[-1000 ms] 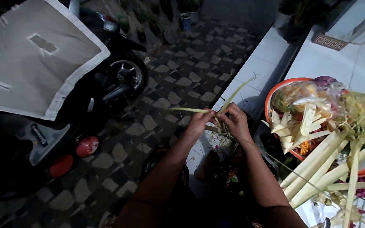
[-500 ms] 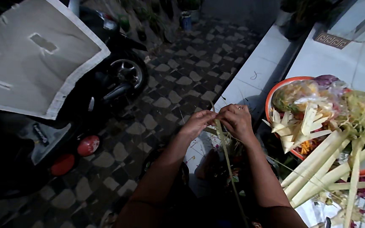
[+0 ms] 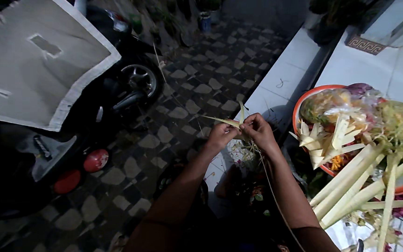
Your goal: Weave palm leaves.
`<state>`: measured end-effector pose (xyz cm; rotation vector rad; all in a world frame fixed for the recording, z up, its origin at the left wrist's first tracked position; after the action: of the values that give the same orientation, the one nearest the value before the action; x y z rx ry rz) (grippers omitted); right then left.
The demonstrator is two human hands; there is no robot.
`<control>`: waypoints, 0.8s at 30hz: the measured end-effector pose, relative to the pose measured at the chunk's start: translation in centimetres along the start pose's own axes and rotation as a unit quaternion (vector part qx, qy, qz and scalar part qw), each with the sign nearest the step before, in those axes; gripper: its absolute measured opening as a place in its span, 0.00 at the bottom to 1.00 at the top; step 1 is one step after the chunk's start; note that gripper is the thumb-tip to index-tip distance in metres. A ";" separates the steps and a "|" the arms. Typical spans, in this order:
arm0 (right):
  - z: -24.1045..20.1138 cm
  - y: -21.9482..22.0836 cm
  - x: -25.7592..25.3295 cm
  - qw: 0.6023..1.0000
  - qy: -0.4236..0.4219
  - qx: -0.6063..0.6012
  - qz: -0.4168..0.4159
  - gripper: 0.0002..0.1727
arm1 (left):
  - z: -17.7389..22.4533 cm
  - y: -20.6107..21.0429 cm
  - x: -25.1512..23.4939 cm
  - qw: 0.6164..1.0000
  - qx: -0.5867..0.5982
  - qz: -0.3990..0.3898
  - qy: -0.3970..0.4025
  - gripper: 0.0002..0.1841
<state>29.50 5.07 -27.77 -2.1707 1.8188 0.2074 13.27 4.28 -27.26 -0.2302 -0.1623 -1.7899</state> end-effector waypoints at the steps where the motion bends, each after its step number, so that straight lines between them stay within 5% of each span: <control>1: -0.1 0.0 0.0 1.000 0.001 -0.005 -0.002 0.14 | 0.0 0.0 0.0 1.000 -0.013 -0.001 0.011 0.12; 4: -0.8 0.0 0.3 1.000 -0.024 0.010 -0.003 0.08 | -0.1 0.0 -0.2 1.000 -0.018 0.005 0.011 0.12; 11: -2.3 -0.4 0.1 0.947 -0.246 0.204 -0.039 0.05 | 0.3 -0.2 0.1 0.979 0.151 -0.068 -0.119 0.12; 15: -2.8 -1.0 0.1 0.936 -0.260 0.233 -0.052 0.06 | 0.4 -0.8 0.5 0.971 0.152 -0.153 -0.106 0.13; 24: -2.8 -0.1 0.3 0.915 -0.291 0.272 -0.065 0.03 | -0.4 -0.4 -0.2 0.989 0.089 -0.076 -0.091 0.06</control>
<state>29.45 3.90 -25.16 -1.5997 1.2065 0.2483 12.89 4.46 -27.65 -0.2580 -0.4783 -1.8915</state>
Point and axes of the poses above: each hand's wrist, its own x-axis away from the middle knuckle, its own y-axis out of the palm, z = x × y, the point moved 5 cm from there along -x, towards the middle knuckle, and after that the axes turned 14 degrees about -y, right-handed, at the moved point
